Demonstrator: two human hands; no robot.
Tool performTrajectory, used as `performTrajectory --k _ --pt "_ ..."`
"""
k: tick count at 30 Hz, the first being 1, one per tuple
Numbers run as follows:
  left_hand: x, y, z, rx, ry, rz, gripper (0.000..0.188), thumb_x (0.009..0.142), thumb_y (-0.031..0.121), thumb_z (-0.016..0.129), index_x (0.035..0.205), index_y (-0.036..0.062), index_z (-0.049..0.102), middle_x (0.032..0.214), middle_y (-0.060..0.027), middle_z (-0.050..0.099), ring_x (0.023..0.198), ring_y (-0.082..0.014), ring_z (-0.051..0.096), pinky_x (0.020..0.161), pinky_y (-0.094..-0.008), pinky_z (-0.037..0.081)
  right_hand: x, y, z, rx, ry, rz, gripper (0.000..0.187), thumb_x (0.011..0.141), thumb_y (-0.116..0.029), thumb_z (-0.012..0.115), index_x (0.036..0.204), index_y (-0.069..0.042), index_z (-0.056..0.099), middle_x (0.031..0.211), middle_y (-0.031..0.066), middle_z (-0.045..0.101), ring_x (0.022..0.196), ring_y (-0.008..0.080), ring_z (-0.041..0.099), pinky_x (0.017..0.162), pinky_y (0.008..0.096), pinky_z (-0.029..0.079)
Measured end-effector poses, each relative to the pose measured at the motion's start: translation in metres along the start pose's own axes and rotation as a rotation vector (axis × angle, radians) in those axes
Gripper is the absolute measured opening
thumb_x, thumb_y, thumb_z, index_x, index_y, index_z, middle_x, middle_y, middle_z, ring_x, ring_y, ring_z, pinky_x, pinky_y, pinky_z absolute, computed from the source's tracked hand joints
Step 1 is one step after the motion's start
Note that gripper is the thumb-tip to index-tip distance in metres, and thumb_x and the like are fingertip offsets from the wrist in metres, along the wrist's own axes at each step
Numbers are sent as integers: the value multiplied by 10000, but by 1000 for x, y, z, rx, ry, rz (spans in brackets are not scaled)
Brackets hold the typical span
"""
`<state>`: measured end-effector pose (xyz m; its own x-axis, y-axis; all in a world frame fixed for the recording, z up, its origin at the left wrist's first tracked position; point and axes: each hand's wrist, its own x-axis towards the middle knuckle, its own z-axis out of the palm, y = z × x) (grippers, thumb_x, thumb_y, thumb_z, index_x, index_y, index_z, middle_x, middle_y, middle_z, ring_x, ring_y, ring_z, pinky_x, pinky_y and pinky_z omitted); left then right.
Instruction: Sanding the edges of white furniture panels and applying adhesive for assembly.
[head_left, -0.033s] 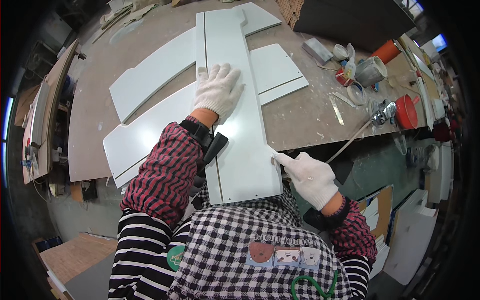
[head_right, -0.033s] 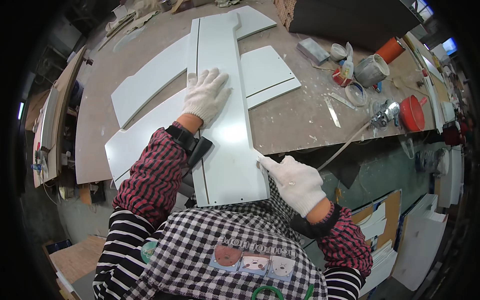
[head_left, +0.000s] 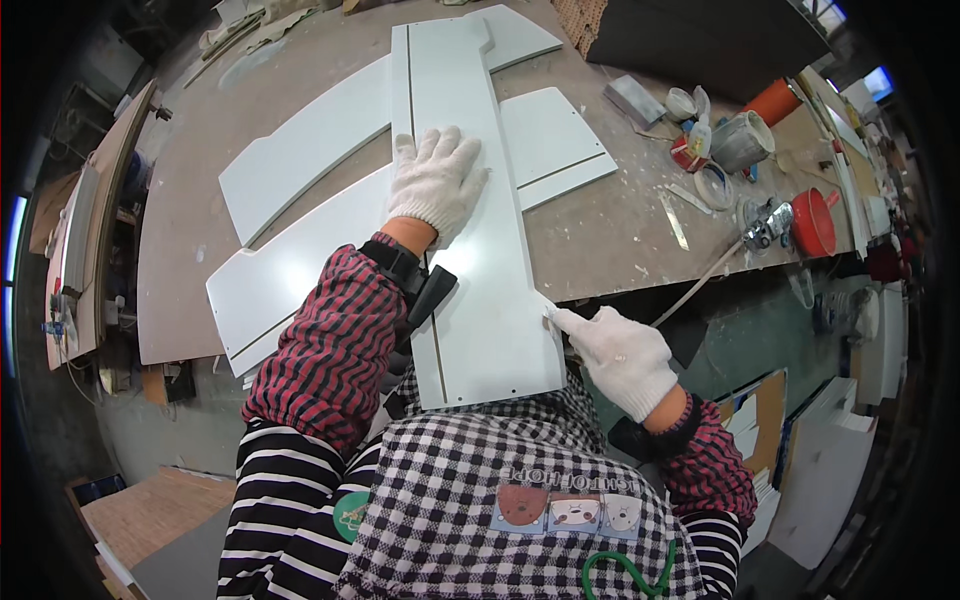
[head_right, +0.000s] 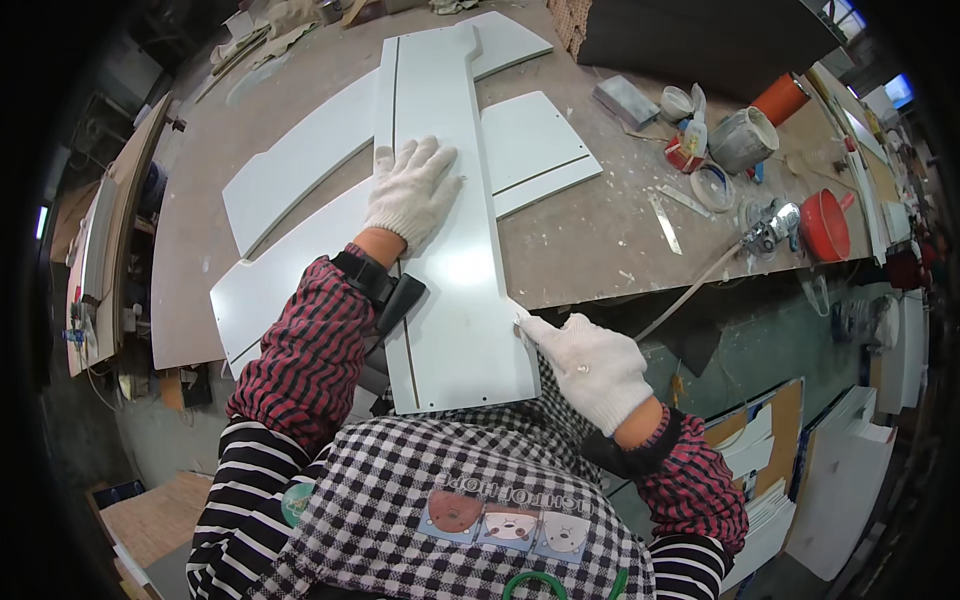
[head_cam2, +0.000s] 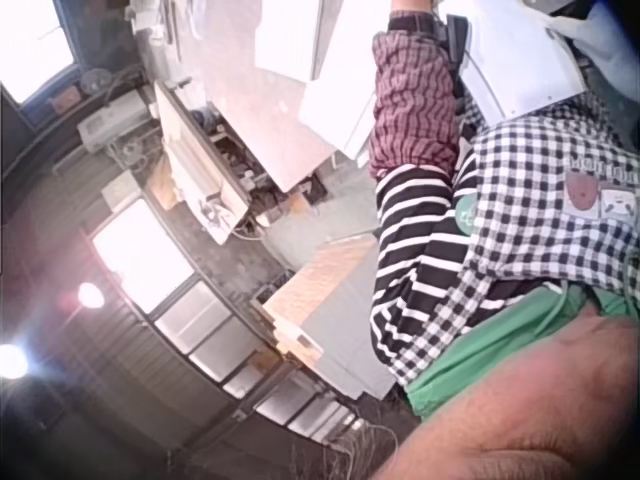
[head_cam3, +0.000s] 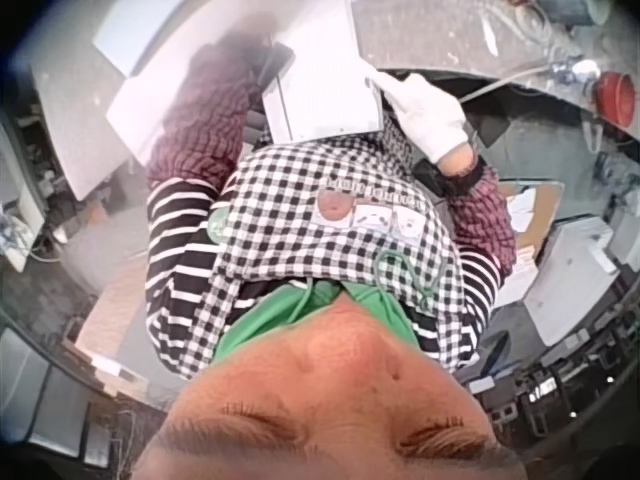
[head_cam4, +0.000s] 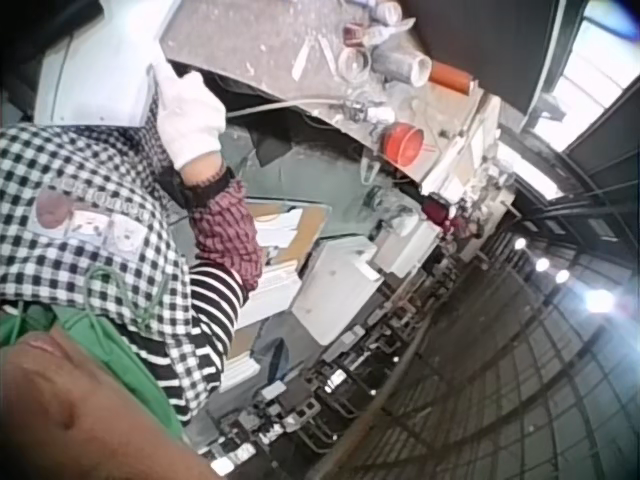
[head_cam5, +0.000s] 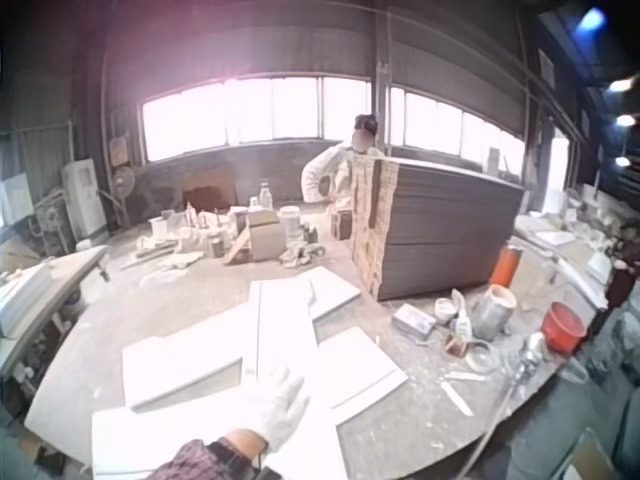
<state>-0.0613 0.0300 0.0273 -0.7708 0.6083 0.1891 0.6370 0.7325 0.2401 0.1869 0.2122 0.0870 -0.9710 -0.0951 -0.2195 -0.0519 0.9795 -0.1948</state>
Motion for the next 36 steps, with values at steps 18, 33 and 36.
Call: performTrajectory --k 18,33,36 --pt "-2 -6 15 54 108 6 463 1003 385 476 1365 103 540 1457 -164 475 1434 -338 358 1226 -580 167 1 11 20 291 201 -43 383 931 -218 669 1311 -247 644 802 74 612 738 250 639 628 358 526" --pt "1 -2 2 35 63 9 457 1003 380 475 1359 103 546 1455 -157 481 1431 -337 362 1223 -582 170 -3 4 5 78 151 -37 331 929 -211 643 1256 -257 629 772 72 606 679 260 641 559 386 519" --pt "0 0 0 12 -4 -10 472 1018 382 462 1387 96 530 1487 -169 456 1449 -352 338 1237 -589 153 10 -2 1 16 35 21 311 964 -232 588 1272 -258 607 797 97 612 679 281 648 562 396 522"
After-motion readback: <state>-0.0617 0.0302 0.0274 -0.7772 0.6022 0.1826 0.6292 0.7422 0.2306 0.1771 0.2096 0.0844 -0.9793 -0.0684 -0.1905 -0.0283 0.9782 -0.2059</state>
